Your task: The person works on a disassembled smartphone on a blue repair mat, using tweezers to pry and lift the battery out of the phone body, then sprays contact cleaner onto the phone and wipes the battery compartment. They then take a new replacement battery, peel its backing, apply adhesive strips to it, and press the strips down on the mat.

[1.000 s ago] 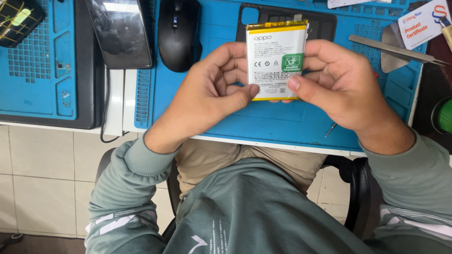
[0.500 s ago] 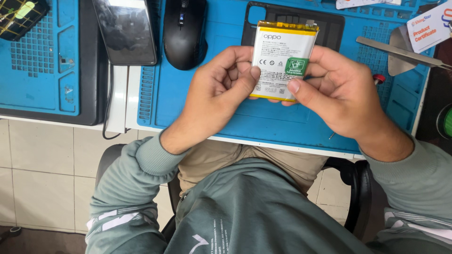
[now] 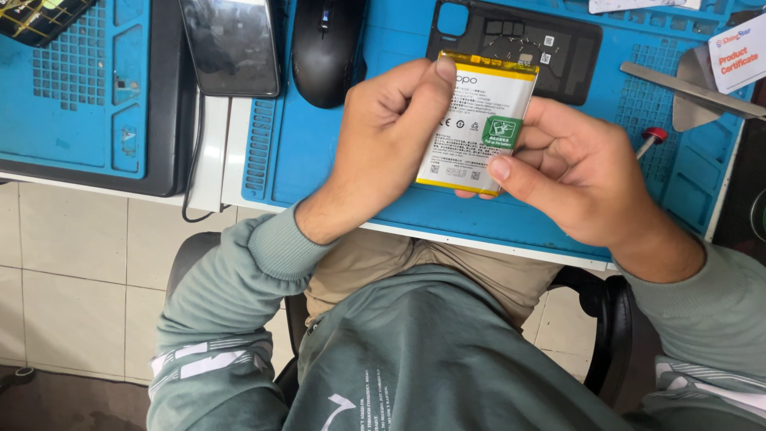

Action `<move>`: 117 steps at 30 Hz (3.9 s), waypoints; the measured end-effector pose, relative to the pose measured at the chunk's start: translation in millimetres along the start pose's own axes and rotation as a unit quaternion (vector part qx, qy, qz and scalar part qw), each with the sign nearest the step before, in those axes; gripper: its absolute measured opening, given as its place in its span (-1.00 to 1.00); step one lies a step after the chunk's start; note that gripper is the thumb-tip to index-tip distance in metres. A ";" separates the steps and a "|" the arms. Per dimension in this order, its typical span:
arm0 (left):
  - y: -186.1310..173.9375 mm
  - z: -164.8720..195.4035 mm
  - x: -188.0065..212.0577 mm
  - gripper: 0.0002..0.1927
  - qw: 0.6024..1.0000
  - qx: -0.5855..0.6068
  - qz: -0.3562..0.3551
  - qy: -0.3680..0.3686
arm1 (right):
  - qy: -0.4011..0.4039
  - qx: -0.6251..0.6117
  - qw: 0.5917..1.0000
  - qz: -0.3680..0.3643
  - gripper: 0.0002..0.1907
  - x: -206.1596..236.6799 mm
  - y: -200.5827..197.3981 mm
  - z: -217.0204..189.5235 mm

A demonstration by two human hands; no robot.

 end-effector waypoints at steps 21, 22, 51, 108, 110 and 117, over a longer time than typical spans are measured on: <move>4.9 29.5 16.6 -0.51 0.875 0.431 -0.185 -0.120 | -0.321 0.589 0.722 0.167 -0.63 15.2 -7.9 -36.9; 4.9 27.9 17.3 -0.51 0.909 0.357 -0.185 -0.111 | -0.333 0.598 0.710 0.166 -0.65 16.0 -6.9 -36.5; -34.9 15.5 10.4 -0.76 0.940 -0.299 -0.105 -0.123 | 0.036 0.339 0.938 0.059 -0.70 -13.1 -25.9 7.1; -23.2 18.0 46.7 -0.52 0.801 -0.562 -0.176 0.109 | -0.114 0.636 0.757 -0.096 -0.59 8.6 -2.2 12.8; -22.9 18.0 46.1 -0.52 0.801 -0.561 -0.179 0.110 | -0.109 0.639 0.756 -0.097 -0.56 7.2 0.4 14.9; -25.2 17.7 46.3 -0.52 0.812 -0.547 -0.173 0.104 | -0.109 0.653 0.745 -0.081 -0.52 -9.9 0.9 13.3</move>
Point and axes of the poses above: each hand's wrist, its own x-axis away from the middle knuckle, its own y-axis out of the palm, z = x × y, the point moved 4 cm from there along -x, towards the middle knuckle, and after that the axes turned 9 degrees about -z, right-handed, at the moved point
